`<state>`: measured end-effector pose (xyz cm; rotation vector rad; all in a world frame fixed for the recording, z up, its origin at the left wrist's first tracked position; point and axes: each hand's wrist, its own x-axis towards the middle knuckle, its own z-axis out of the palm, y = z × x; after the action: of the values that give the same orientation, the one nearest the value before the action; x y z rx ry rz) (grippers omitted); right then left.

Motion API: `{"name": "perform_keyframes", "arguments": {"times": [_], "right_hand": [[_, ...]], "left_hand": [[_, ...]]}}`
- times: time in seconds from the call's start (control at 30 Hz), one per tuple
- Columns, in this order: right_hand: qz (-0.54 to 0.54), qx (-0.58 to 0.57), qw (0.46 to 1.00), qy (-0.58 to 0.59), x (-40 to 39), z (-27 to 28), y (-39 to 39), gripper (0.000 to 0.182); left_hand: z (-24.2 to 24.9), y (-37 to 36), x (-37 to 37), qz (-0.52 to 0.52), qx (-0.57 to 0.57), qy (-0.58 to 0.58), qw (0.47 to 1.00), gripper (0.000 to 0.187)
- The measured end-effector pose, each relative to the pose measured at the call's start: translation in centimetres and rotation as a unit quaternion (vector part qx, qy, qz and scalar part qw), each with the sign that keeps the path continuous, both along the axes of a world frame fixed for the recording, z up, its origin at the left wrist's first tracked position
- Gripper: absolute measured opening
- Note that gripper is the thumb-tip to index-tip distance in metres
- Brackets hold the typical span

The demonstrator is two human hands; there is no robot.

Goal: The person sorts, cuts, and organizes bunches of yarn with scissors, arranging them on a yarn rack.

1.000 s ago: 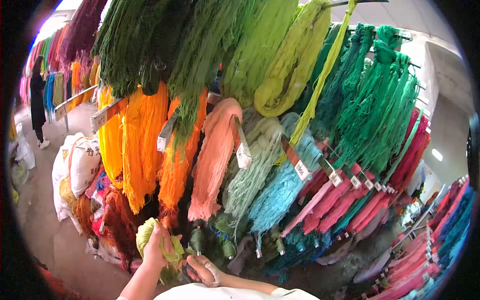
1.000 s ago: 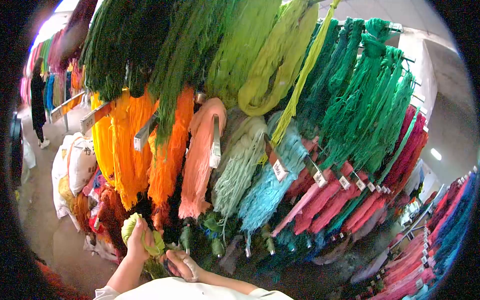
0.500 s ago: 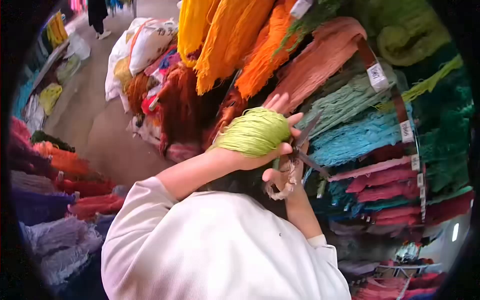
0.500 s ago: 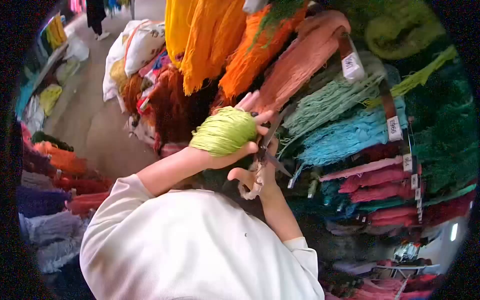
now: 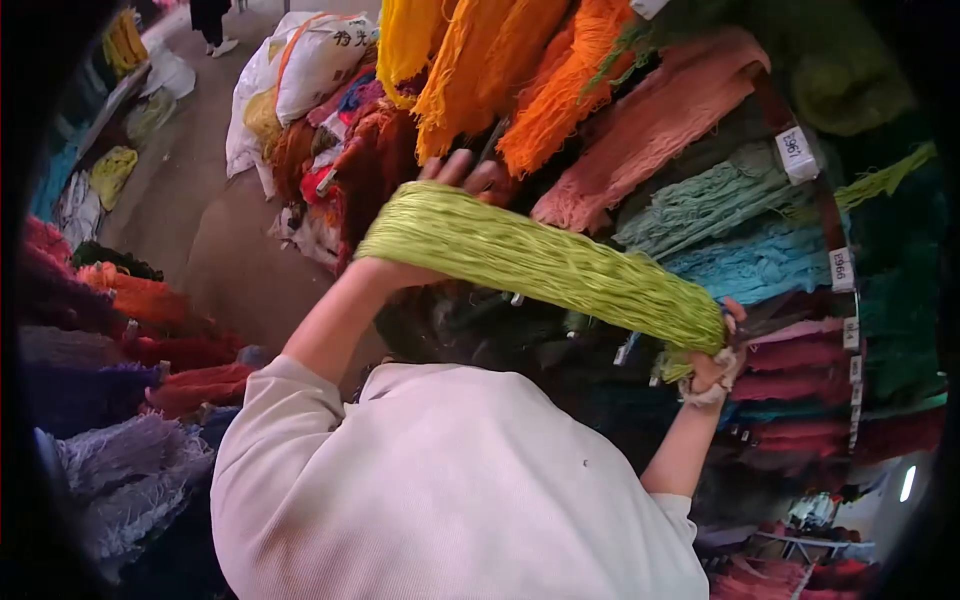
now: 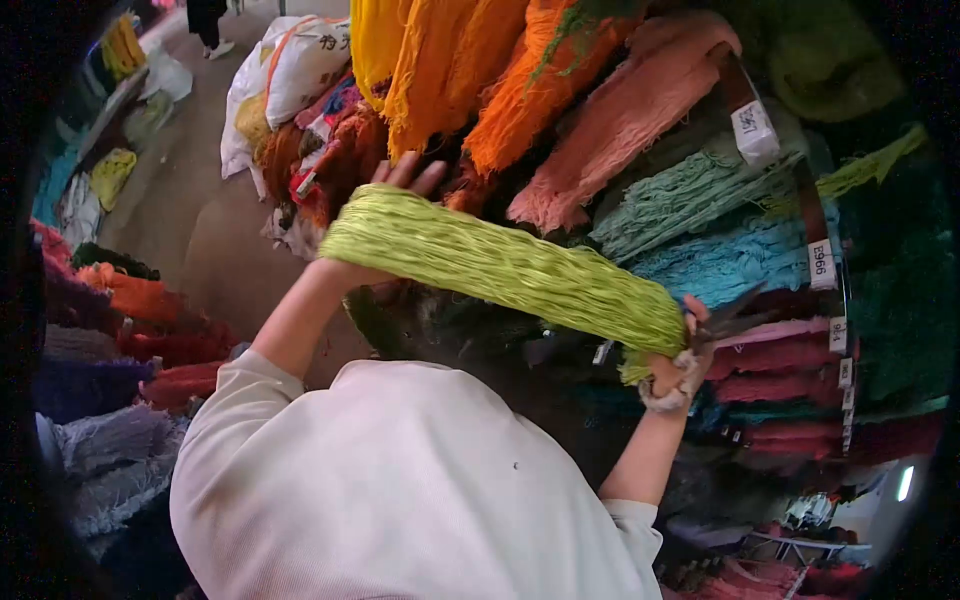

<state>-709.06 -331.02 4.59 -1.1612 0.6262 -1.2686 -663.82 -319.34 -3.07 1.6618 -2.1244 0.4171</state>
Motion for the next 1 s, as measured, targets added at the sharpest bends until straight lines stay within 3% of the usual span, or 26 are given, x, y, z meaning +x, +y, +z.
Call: {"name": "perform_keyframes", "arguments": {"times": [0.03,0.07,0.1,0.13,0.17,0.2,0.23,0.27,0.3,0.37,0.4,0.43,0.47,0.5,0.57,0.6,0.67,0.7,0.73,0.77,0.8,0.83,0.87,0.9,0.97,1.0], "right_hand": [[0.023,-0.001,0.999,-0.049,-1.6,-0.1,-0.3,0.037],[0.004,0.043,0.998,-0.044,-1.0,1.6,1.5,0.035],[-0.027,-0.015,0.998,0.046,-3.0,-0.1,2.1,0.036],[-0.075,-0.087,0.984,0.133,-5.4,-2.4,1.6,0.037],[0.031,0.002,0.998,-0.056,-5.8,-2.1,0.9,0.042],[-0.098,0.025,0.992,0.081,-6.4,-2.7,1.7,0.045],[-0.075,-0.182,0.929,0.312,-5.7,-1.5,3.0,0.043],[-0.060,0.113,0.972,0.195,-2.6,2.2,6.0,0.044],[-0.002,-0.002,0.962,0.272,-2.7,2.8,6.9,0.051],[-0.048,-0.076,0.980,0.179,-3.5,3.7,7.7,0.057],[0.037,-0.093,0.990,-0.096,-4.5,4.2,6.9,0.056],[-0.041,-0.224,0.973,-0.039,-3.7,7.2,7.2,0.051],[-0.121,-0.344,0.931,0.019,-2.5,11.3,8.0,0.047],[-0.086,-0.407,0.909,0.021,-2.6,15.2,7.4,0.045],[-0.295,-0.426,0.855,-0.014,0.3,22.2,7.0,0.031],[-0.430,-0.577,0.604,0.343,-2.7,26.1,5.2,0.018],[-0.513,-0.644,0.372,0.428,1.2,35.1,3.1,0.024],[-0.396,-0.561,0.704,0.179,3.5,37.8,0.5,0.041],[-0.360,-0.553,0.739,0.138,2.9,41.6,-2.9,0.054],[-0.383,-0.556,0.729,0.112,3.8,44.7,-5.4,0.049],[-0.419,-0.606,0.656,0.166,3.6,47.7,-8.4,0.042],[-0.477,-0.568,0.650,0.167,4.8,50.1,-10.4,0.044],[-0.543,-0.550,0.601,0.201,4.8,52.5,-12.6,0.050],[-0.581,-0.520,0.585,0.226,5.5,54.1,-13.7,0.054],[-0.599,-0.461,0.627,0.186,7.4,55.7,-15.4,0.055],[-0.585,-0.464,0.653,0.129,7.5,56.5,-17.2,0.047]], "left_hand": [[1.6,1.4,1.1,-0.012,-0.036,0.036,0.999,0.072],[1.2,2.0,2.5,0.043,0.002,0.193,0.980,0.077],[-2.2,1.9,5.3,0.035,0.017,0.237,0.971,0.090],[-1.0,2.2,5.2,-0.003,-0.021,0.221,0.975,0.090],[1.6,3.0,4.9,-0.201,-0.102,0.540,0.811,0.094],[3.5,3.7,4.7,-0.379,-0.119,0.766,0.506,0.102],[4.3,4.1,5.9,-0.395,-0.110,0.804,0.431,0.129],[4.9,4.1,6.4,-0.342,-0.201,0.860,0.320,0.120],[6.6,4.4,6.6,-0.309,-0.230,0.862,0.329,0.105],[7.1,5.3,8.0,-0.146,-0.248,0.940,0.183,0.083],[6.9,4.5,8.2,-0.195,-0.250,0.922,0.223,0.071],[6.9,3.6,8.3,-0.239,-0.252,0.900,0.263,0.060],[6.1,2.9,9.5,-0.478,-0.105,0.805,0.335,0.040],[5.8,2.4,9.0,-0.404,-0.147,0.836,0.342,0.034],[4.7,0.4,7.7,-0.274,-0.218,0.852,0.390,0.029],[5.3,0.0,6.8,-0.204,-0.193,0.904,0.322,0.030],[7.8,1.0,3.7,-0.147,-0.147,0.966,0.153,0.033],[6.3,0.4,4.6,-0.261,-0.105,0.923,0.263,0.030],[3.3,0.1,5.8,-0.367,-0.062,0.852,0.368,0.028],[0.3,-0.5,6.9,-0.319,-0.072,0.890,0.317,0.034],[1.5,-0.1,5.9,-0.271,-0.106,0.892,0.345,0.032],[3.0,1.0,5.1,-0.220,-0.140,0.891,0.371,0.030],[2.3,2.4,6.3,-0.335,-0.002,0.900,0.280,0.050],[3.5,3.0,6.4,-0.336,-0.003,0.899,0.280,0.050],[6.1,3.7,5.4,-0.084,-0.074,0.983,0.143,0.025],[5.5,4.0,6.1,-0.218,-0.056,0.946,0.234,0.023]]}}
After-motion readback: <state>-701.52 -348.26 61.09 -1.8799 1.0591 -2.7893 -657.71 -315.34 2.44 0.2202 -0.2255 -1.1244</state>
